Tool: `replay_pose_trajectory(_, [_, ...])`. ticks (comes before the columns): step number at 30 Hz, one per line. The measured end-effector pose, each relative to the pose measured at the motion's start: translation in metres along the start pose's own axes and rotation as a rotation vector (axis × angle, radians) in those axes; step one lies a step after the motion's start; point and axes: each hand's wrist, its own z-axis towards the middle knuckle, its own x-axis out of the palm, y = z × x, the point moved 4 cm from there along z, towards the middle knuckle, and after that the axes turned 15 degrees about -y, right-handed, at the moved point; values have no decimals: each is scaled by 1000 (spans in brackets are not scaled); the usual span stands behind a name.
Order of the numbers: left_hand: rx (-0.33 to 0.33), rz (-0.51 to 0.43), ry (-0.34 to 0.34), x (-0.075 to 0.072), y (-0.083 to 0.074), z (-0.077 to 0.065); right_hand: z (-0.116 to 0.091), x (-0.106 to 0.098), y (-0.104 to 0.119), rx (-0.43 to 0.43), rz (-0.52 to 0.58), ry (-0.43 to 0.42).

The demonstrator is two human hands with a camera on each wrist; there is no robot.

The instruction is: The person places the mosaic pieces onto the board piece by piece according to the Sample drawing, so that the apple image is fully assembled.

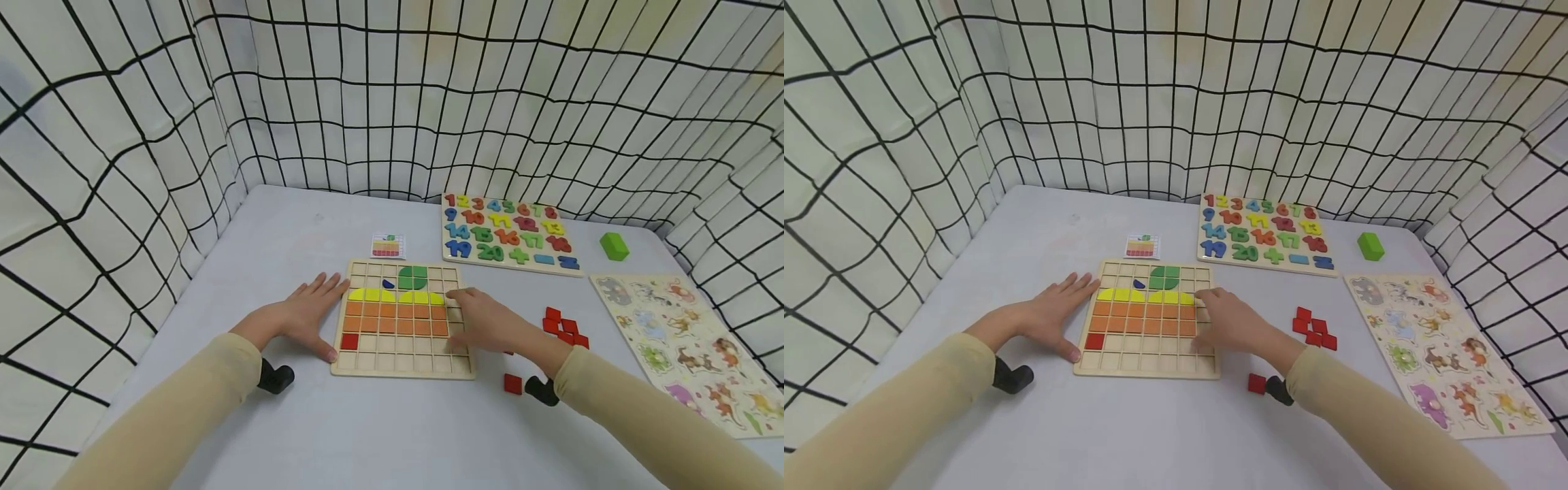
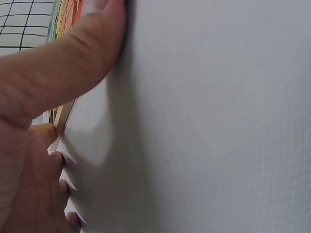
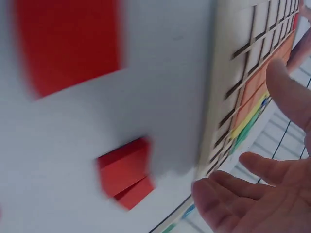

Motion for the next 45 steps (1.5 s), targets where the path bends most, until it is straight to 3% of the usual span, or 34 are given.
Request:
replay_pose_trajectory(5, [5, -3, -7, 1, 1, 0, -8, 4, -31, 37, 43, 97])
replay_pose_trajectory(12, [7, -5, -29, 3, 3, 1, -13, 1, -35, 4, 106, 140])
replay_pose_trajectory(21, [-4, -41, -54, 2, 1, 0, -10, -1, -37, -11, 94, 118])
replay_pose_trajectory(25, [-7, -45, -51, 1, 0, -1, -12, -10, -44, -32, 63, 59])
replay_pose_trajectory(28, [-7, -37, -42, 0, -1, 0, -16, -18, -57, -11, 38, 13])
replay_pose_trajectory(33, [-2, -26, -37, -2, -2, 0, -25, -19, -75, 61, 59, 26])
replay_pose_trajectory(45, [-13, -30, -26, -2, -4, 0, -31, -16, -78, 63, 95, -66])
